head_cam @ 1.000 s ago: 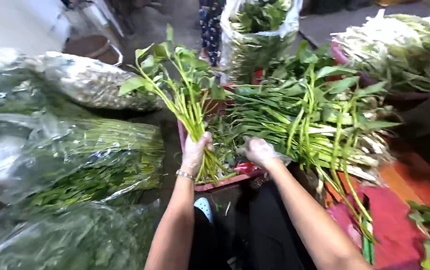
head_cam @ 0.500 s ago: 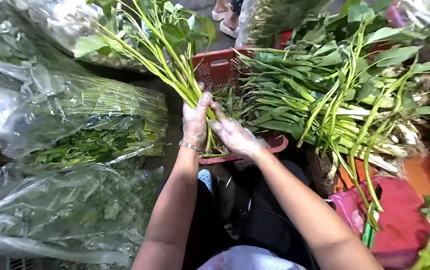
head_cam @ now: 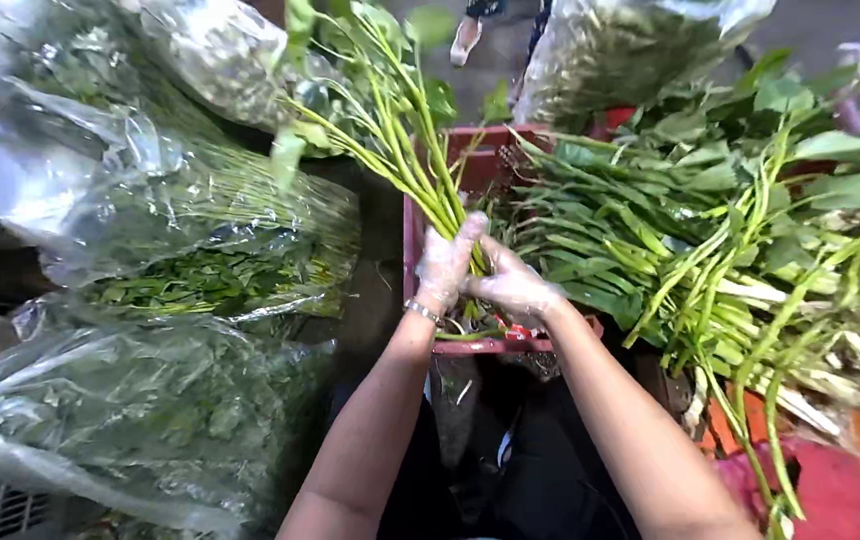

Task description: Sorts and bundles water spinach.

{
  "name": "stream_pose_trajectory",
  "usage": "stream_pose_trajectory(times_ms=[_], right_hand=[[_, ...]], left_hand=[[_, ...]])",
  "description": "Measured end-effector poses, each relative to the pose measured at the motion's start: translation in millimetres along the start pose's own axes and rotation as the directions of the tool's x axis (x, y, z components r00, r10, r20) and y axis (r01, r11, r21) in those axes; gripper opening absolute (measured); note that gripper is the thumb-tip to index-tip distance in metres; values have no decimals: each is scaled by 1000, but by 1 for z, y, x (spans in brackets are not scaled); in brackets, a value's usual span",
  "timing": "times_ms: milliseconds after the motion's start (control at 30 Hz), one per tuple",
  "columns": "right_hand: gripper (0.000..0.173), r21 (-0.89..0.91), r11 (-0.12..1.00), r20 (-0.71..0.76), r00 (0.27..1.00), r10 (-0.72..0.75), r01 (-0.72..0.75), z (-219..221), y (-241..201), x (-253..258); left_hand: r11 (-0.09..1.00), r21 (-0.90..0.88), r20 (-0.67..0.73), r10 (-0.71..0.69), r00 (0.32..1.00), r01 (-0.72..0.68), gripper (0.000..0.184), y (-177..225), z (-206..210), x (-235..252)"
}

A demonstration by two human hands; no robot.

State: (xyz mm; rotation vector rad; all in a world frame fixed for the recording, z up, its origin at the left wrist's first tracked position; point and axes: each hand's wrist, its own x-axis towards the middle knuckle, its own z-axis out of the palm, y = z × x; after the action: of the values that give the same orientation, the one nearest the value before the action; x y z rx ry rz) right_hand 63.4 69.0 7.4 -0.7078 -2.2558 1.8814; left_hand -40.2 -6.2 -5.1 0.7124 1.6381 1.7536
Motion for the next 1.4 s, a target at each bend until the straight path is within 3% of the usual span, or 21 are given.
stream_pose_trajectory(times_ms=[133, 200, 300, 400, 433, 500, 533, 600, 633, 667, 733, 767, 867, 967, 1033, 1100, 1133, 1200, 1267, 1333, 1400], right_hand=[[56, -433, 896, -111, 992, 61, -104, 6, -13, -6], [57, -565, 807, -203, 977, 66, -172, 14, -17, -9], [61, -528, 841, -301, 952, -54, -120, 22, -7, -12], [51, -344, 924, -269, 960, 76, -170, 6, -6, -17], [50, -302, 933, -248, 961, 123, -198, -7, -6, -18], [45, -309, 913, -190, 958, 216, -267, -38, -10, -25], [40, -360, 889, -154, 958, 242, -282, -53, -13, -31], [34, -448, 858, -88, 968, 237, -251, -73, -14, -40], [32, -498, 838, -57, 973, 224, -223, -77, -15, -43], [31, -557, 808, -14, 975, 223, -193, -78, -20, -44], [36, -652, 748, 83, 969, 233, -124, -72, -34, -49], [39, -669, 739, 128, 967, 221, -80, -65, -39, -51], [45, -743, 669, 125, 982, 142, -1, -49, -39, -50], [66, -812, 583, -101, 980, -171, 18, -46, -33, -73], [67, -786, 611, -242, 860, -449, 98, -63, -30, -113], [46, -726, 679, -414, 721, -556, 107, -91, -15, -173], [37, -672, 740, -521, 686, -507, 37, -103, -1, -211], [27, -512, 808, -748, 614, -252, -292, -118, 36, -293], [28, -244, 723, -879, 463, 117, -646, -115, 73, -367], [30, 14, 581, -850, 296, 435, -814, -96, 112, -417], [36, 147, 523, -765, 240, 598, -839, -72, 139, -432]], left_hand=[[1000, -26, 9, -3, 1000, 3, 53, -2, 3, 5], [1000, 22, -59, -1, 998, 3, 53, -4, 13, 2], [993, 119, -111, 14, 994, -1, 60, -2, 24, 2], [943, 333, 124, -54, 991, 9, 78, 3, 9, 0], [875, 483, 236, -148, 960, 16, 88, 13, -3, -4], [725, 687, 353, -276, 894, -48, 76, 36, -19, -19], [680, 720, 388, -229, 893, -138, 57, 47, -22, -31], [480, 730, 497, 114, 860, -486, 32, 57, -20, -48], [296, 713, 573, 277, 771, -636, 35, 58, -17, -48], [140, 691, 647, 320, 692, -710, 50, 62, -12, -42], [4, 647, 746, 201, 635, -762, 84, 66, 0, -26], [-14, 638, 766, 115, 632, -770, 87, 64, 4, -20], [-25, 694, 709, -148, 689, -720, 64, 59, 6, -11], [11, 793, 591, -258, 764, -609, 54, 47, -15, 3], [36, 831, 550, -206, 810, -555, 54, 30, -50, 24], [32, 877, 476, -184, 860, -479, 59, 17, -93, 42], [34, 903, 426, -185, 886, -428, 61, 13, -113, 47], [45, 944, 327, -218, 920, -325, 66, 7, -146, 51], [60, 968, 252, -260, 932, -244, 71, 4, -164, 45], [52, 981, 196, -287, 938, -189, 75, 1, -175, 37], [88, 981, 191, -284, 940, -173, 77, -10, -185, 37]])
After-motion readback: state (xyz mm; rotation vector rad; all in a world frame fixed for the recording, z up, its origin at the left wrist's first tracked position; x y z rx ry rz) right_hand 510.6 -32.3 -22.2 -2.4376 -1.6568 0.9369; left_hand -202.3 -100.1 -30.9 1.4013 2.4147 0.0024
